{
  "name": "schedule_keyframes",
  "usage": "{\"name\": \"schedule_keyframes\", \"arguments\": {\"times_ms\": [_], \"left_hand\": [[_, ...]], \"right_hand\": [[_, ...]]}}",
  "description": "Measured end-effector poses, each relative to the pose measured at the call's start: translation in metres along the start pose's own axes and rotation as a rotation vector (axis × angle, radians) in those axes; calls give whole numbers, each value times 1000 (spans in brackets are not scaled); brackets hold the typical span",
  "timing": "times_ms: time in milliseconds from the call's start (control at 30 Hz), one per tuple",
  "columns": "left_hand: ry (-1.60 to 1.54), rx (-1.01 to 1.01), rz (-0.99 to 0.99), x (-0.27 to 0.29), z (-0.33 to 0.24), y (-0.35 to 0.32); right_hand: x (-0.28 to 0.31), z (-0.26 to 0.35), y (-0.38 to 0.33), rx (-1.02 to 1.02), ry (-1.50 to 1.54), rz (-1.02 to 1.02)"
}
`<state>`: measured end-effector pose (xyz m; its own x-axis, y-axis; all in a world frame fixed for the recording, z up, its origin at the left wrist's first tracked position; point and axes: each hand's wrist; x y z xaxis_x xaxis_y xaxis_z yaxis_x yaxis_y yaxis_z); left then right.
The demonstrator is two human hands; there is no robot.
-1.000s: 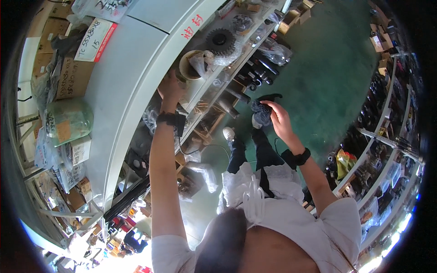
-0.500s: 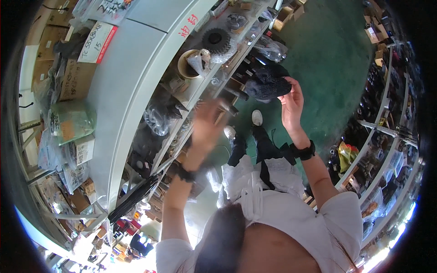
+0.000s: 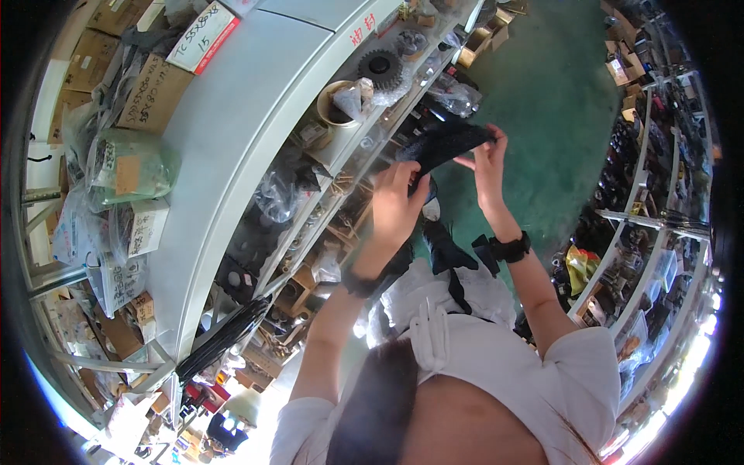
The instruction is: The person wipes a dark plastic component with a black cloth, then removes a metal gear from a container and places it onto a shelf.
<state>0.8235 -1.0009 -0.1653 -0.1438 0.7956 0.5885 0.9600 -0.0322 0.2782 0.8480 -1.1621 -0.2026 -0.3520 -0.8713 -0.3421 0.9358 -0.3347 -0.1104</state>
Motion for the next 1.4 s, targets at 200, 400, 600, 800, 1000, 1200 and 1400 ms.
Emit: {"name": "schedule_keyframes", "arguments": {"times_ms": [200, 400, 600, 800, 1000, 1200, 1400], "left_hand": [[71, -20, 69, -6, 8, -1], [32, 84, 52, -1, 15, -5], [13, -97, 49, -5, -3, -8], [209, -294, 234, 7, -38, -29], [-40, -351, 257, 20, -41, -33], [-4, -314, 226, 22, -42, -23], [-5, -224, 333, 1, -32, -13]], "right_hand": [[25, -44, -16, -578, -84, -139], [13, -43, -48, -471, 44, -278], [18, -78, -71, -522, -133, 33], [37, -57, -84, 122, -721, 499], [45, -58, -73, 185, -1004, 653], [48, -59, -38, 328, -1093, 705], [47, -68, 14, 517, -1115, 723]]}}
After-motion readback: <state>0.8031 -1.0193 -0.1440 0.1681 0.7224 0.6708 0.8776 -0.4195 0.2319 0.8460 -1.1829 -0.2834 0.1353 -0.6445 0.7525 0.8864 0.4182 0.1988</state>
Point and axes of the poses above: each hand's wrist, its own y-axis towards the middle knuckle, its own x-axis out of the back of the hand, z = x × y, and after that the axes turned 8 degrees about y, right-handed
